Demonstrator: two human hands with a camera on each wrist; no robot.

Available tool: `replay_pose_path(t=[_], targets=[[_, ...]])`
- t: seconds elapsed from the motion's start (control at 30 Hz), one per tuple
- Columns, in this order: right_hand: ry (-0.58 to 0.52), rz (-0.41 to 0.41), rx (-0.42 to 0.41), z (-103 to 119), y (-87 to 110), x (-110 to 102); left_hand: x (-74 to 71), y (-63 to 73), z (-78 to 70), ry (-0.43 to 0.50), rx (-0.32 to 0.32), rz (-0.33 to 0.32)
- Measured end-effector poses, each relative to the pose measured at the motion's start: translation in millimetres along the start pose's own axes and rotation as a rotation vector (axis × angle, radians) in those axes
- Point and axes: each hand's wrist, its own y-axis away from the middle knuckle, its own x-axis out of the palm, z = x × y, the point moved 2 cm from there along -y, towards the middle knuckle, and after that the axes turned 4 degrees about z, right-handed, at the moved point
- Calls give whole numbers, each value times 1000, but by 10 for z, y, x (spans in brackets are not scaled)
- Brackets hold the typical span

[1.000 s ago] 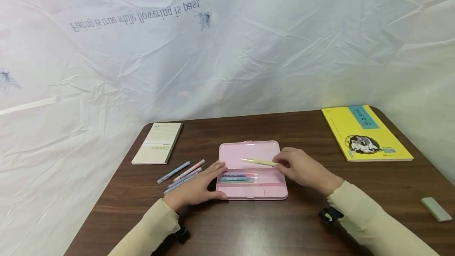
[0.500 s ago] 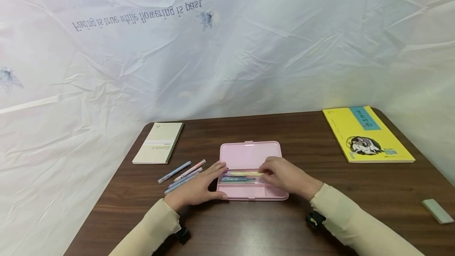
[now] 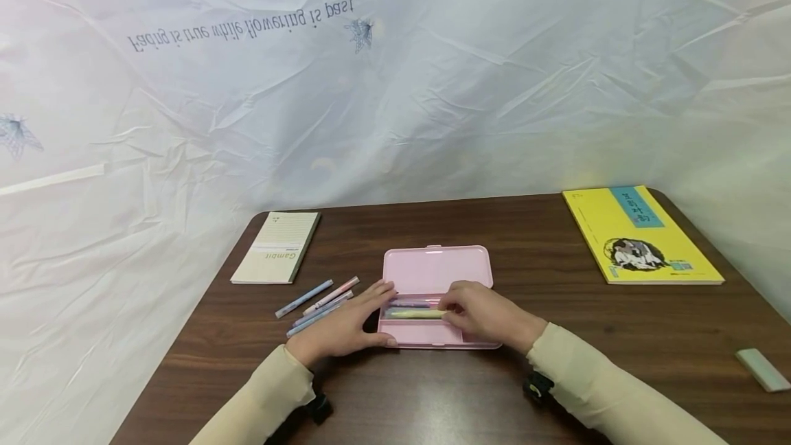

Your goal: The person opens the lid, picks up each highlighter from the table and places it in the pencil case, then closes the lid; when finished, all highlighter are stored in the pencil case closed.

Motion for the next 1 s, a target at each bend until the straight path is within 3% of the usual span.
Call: replay_pose_path(t=[0.6, 1.0], targets=[[8, 35, 11, -13, -12, 46, 7, -7, 2, 3, -11, 7], [31, 15, 25, -53, -11, 25, 0, -4, -3, -7, -11, 5]])
